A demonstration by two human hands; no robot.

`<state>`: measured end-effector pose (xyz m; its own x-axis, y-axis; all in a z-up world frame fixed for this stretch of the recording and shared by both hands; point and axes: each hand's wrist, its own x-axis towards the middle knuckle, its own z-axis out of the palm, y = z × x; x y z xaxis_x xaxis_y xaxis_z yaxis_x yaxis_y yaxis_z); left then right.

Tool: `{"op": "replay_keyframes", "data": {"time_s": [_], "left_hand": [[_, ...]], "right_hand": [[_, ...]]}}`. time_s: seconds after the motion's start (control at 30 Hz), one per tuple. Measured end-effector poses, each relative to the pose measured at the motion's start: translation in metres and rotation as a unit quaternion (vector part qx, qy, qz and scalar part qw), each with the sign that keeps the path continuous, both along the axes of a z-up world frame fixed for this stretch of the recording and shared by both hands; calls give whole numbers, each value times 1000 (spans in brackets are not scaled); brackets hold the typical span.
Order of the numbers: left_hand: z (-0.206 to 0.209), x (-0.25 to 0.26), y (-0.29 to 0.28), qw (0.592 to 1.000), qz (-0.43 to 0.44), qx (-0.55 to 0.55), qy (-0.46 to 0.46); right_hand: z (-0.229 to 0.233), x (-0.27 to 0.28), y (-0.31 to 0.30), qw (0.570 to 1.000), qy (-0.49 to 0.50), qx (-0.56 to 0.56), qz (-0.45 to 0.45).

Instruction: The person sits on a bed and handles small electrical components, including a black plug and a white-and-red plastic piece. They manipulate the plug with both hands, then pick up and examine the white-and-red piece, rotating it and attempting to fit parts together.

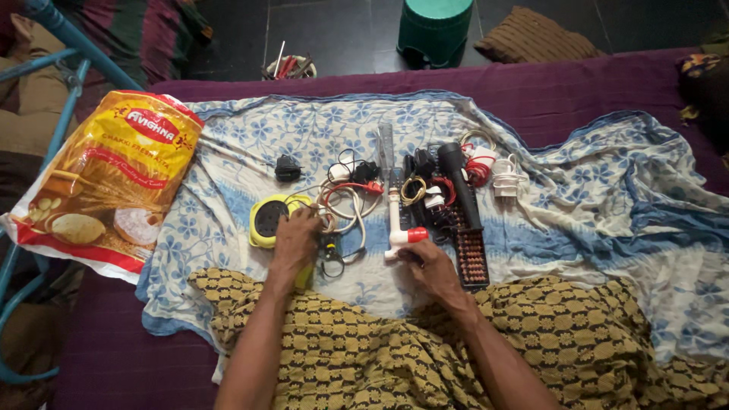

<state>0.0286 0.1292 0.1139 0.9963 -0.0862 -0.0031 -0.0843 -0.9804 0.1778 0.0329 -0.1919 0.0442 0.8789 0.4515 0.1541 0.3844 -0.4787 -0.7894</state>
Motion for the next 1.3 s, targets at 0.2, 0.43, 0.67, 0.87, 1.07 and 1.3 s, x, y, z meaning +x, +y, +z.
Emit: {"op": "replay_keyframes", "data": {"time_s": [0.2, 0.43, 0.67, 0.87, 1.07, 1.3], "left_hand": [[-2, -7, 24, 997, 14, 5, -76], [-13, -11, 25, 999, 24, 24, -37], [-15, -19, 19, 997, 55, -17, -59], [-11, -31, 18, 905, 199, -361, -102], [8, -43, -14, 694, 281, -662, -21], [-13, -35, -68, 587, 282, -759, -1]], "right_hand": [[26, -3, 1, 998, 36, 48, -7], [30, -2, 4, 998, -6, 69, 6], [20, -3, 2, 999, -13, 33, -3], [7, -1, 1, 999, -4, 52, -1], [-7, 0, 2, 998, -15, 63, 18], [-14, -6, 9, 996, 15, 32, 87]]}}
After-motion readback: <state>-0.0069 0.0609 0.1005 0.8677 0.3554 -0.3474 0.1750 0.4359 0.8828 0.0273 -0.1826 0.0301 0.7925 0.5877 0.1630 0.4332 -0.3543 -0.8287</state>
